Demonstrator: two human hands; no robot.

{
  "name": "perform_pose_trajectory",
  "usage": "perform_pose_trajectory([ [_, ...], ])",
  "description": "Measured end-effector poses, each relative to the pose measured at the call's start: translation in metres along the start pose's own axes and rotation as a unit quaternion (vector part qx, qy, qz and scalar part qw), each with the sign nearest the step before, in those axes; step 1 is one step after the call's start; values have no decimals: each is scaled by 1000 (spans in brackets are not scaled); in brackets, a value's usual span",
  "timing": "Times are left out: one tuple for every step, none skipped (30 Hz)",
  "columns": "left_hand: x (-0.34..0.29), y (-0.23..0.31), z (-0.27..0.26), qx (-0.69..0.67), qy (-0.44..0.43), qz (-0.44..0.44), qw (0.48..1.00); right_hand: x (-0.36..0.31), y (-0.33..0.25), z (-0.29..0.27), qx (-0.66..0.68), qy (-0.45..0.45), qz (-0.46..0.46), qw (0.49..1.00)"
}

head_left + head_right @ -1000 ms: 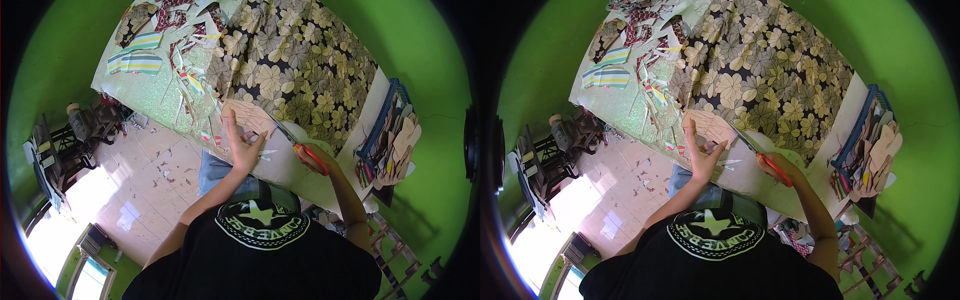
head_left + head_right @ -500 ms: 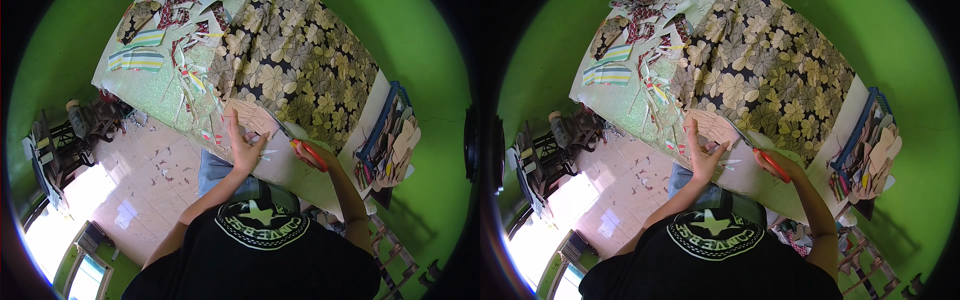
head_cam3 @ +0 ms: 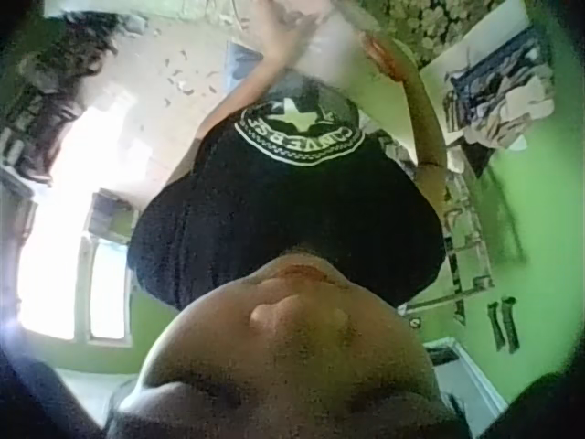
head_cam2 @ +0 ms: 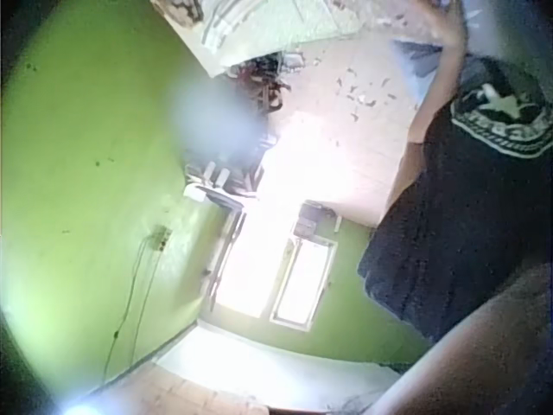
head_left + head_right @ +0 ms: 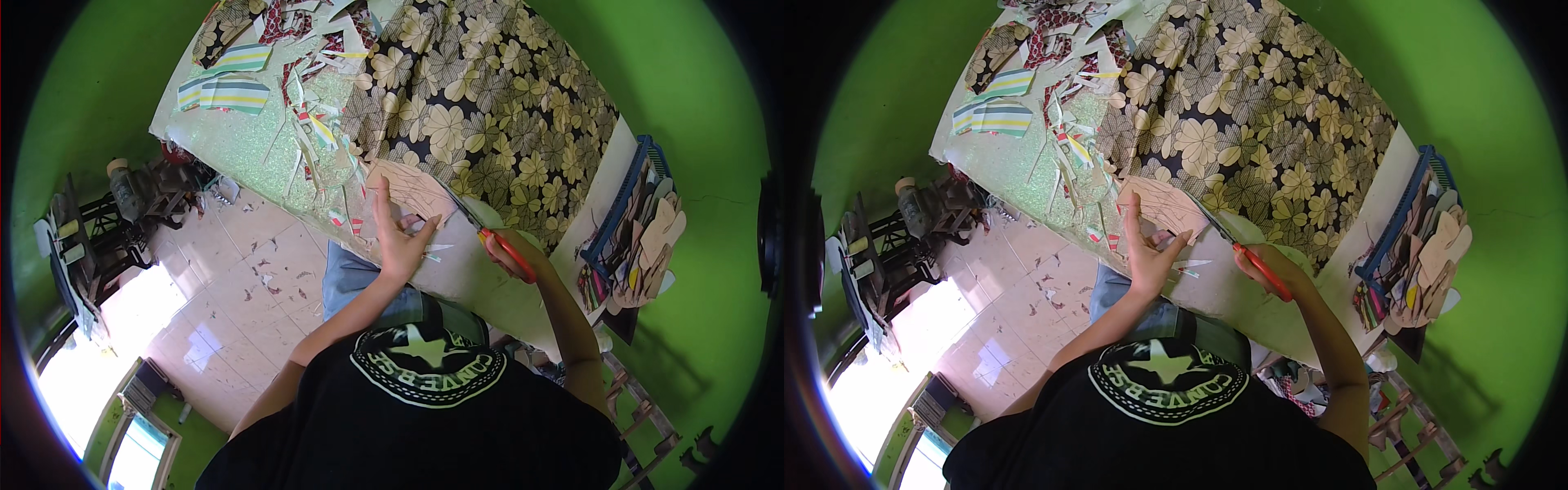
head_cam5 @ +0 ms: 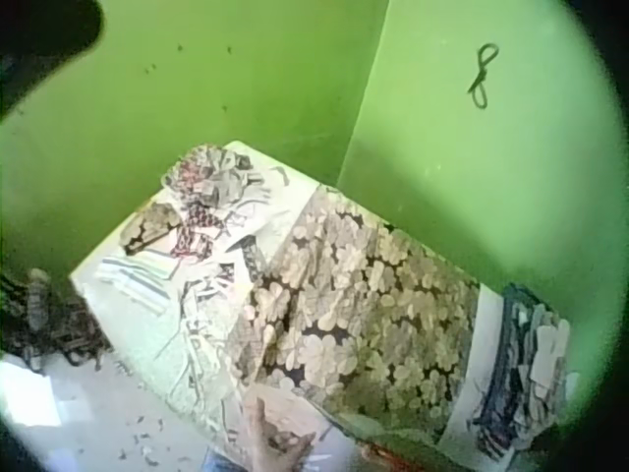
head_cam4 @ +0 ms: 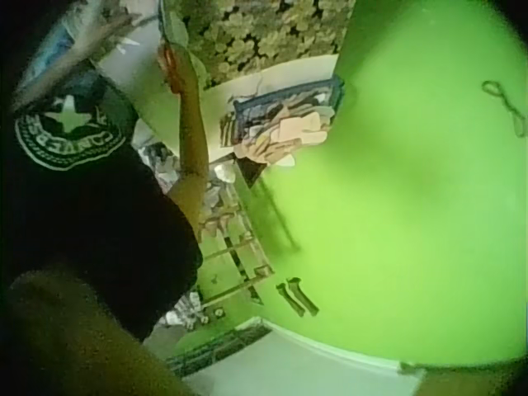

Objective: The person cuts patterned fabric pieces on a work table using scissors following cardboard templates.

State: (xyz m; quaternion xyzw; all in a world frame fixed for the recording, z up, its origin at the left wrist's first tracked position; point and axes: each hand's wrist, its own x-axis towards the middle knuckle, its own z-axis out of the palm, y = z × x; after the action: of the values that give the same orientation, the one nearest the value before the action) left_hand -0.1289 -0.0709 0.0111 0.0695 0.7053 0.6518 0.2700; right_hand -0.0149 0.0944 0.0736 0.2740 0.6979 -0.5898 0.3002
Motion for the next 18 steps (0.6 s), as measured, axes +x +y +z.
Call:
perform_pose_trajectory([
  [0, 0, 0, 0, 0, 0, 1000, 0, -1, 0, -2, -2, 1, 1000],
  [0, 0, 0, -9, -1, 0, 1000, 0, -1, 0, -2, -2, 1, 1000],
  [-1, -1, 0, -17, -2, -1, 1000, 0, 0, -1, 1, -3, 4, 1000],
  [-1, -1, 0, -17, -2, 0, 1000, 0, 0, -1, 5, -3, 8, 1000],
  [0, -1, 0, -13, 1, 11, 1000, 0, 0, -1, 5, -5, 9, 1000],
  [1, -1, 0, -8, 3, 22, 1000, 1, -1, -2, 8, -10, 10, 1000],
  [1, -1, 0, -8, 4, 21, 1000, 2, -1, -3, 12, -16, 10, 1000],
  [1, 0, 0, -6, -2, 20, 1000, 3, 2, -4, 12, -16, 10, 1000],
  [0, 1, 0, -4, -7, 19, 1000, 5, 7, -5, 18, -29, 12, 999],
  [0, 1, 0, -4, -7, 19, 1000, 6, 10, -7, 23, -43, 13, 999],
  [-1, 2, 0, -7, -8, 17, 1000, 6, 11, -9, 23, -44, 14, 999],
  [-1, 3, 0, -11, -9, 14, 1000, 6, 10, -10, 36, -54, 42, 997],
  [-1, 2, 0, -11, -9, 14, 1000, 6, 10, -11, 49, -64, 71, 994],
  [-1, 2, -1, -10, -14, 9, 1000, 6, 9, -11, 49, -64, 71, 994],
  [-1, 1, -1, -9, -18, 5, 1000, 8, 7, -10, 36, -57, 70, 995],
  [-1, 1, -1, -9, -17, 4, 1000, 9, 6, -11, 23, -49, 69, 996],
  [-1, 1, -1, -11, -19, 7, 1000, 9, 6, -11, 22, -50, 69, 996],
  [-1, 0, -1, -13, -21, 10, 1000, 10, 5, -12, 17, -57, 67, 996],
])
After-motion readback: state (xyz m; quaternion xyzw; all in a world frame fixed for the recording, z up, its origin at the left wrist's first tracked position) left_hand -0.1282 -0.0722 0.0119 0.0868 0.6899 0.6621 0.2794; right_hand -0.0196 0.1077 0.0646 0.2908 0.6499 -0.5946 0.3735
